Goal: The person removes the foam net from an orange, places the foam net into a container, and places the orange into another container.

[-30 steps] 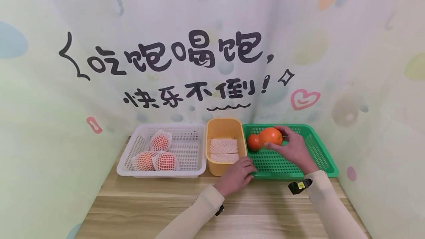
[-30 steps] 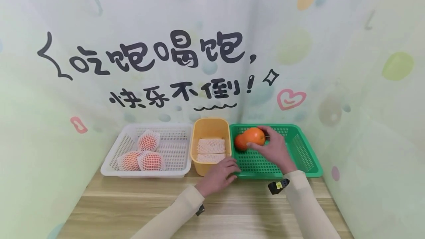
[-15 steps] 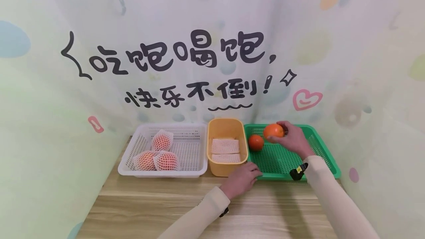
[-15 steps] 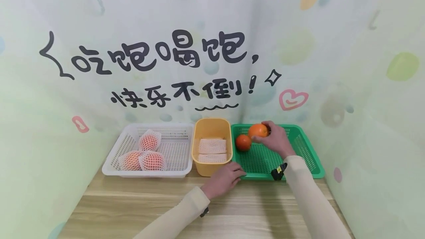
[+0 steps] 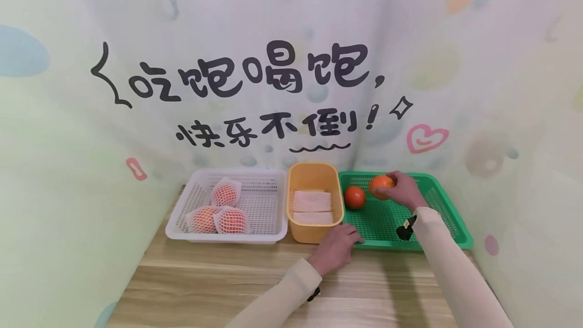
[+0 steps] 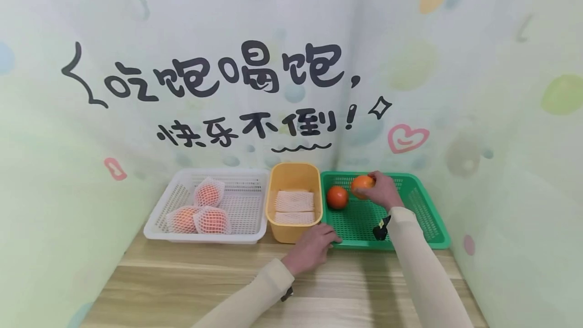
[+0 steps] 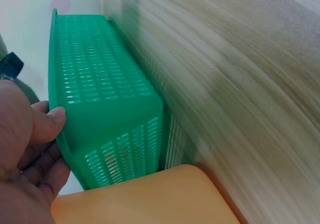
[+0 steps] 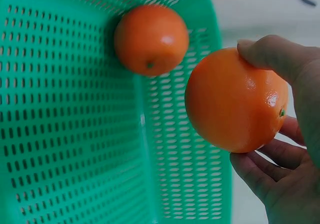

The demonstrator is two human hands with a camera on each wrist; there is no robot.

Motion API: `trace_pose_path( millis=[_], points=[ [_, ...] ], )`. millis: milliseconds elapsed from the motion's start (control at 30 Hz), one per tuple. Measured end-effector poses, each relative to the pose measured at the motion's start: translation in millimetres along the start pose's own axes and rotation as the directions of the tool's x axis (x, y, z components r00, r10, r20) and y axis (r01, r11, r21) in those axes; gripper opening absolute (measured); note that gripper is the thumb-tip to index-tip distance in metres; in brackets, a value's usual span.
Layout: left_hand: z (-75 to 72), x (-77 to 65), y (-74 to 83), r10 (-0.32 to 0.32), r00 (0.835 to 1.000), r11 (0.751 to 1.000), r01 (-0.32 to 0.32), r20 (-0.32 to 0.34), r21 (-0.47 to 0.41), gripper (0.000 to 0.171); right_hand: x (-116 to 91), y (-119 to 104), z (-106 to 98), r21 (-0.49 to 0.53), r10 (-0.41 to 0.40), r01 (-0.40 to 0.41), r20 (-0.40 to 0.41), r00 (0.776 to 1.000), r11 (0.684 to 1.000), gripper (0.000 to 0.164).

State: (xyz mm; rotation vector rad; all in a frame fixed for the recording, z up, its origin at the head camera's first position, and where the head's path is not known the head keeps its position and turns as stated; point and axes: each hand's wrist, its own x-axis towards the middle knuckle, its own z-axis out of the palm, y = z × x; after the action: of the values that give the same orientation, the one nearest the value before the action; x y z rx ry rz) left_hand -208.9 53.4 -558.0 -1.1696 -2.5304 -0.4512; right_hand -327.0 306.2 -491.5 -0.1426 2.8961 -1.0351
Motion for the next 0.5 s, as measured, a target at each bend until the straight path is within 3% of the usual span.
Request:
trace_pose_path(
  millis=[200, 500],
  points=[
    [0.0, 0.7, 3.5, -0.014, 1.000, 1.000, 0.014, 0.004, 0.003, 0.029, 10, 21, 10, -0.067, 0.014, -0.012, 0.024, 1.000, 0.998, 0.071],
    [-1.6, 1.7, 3.4, -0.022, 1.000, 1.000, 0.022, 0.012, -0.001, 0.030, 23, 28, 27, -0.089, 0.061, -0.055, 0.064, 0.996, 0.995, 0.076]
  ],
)
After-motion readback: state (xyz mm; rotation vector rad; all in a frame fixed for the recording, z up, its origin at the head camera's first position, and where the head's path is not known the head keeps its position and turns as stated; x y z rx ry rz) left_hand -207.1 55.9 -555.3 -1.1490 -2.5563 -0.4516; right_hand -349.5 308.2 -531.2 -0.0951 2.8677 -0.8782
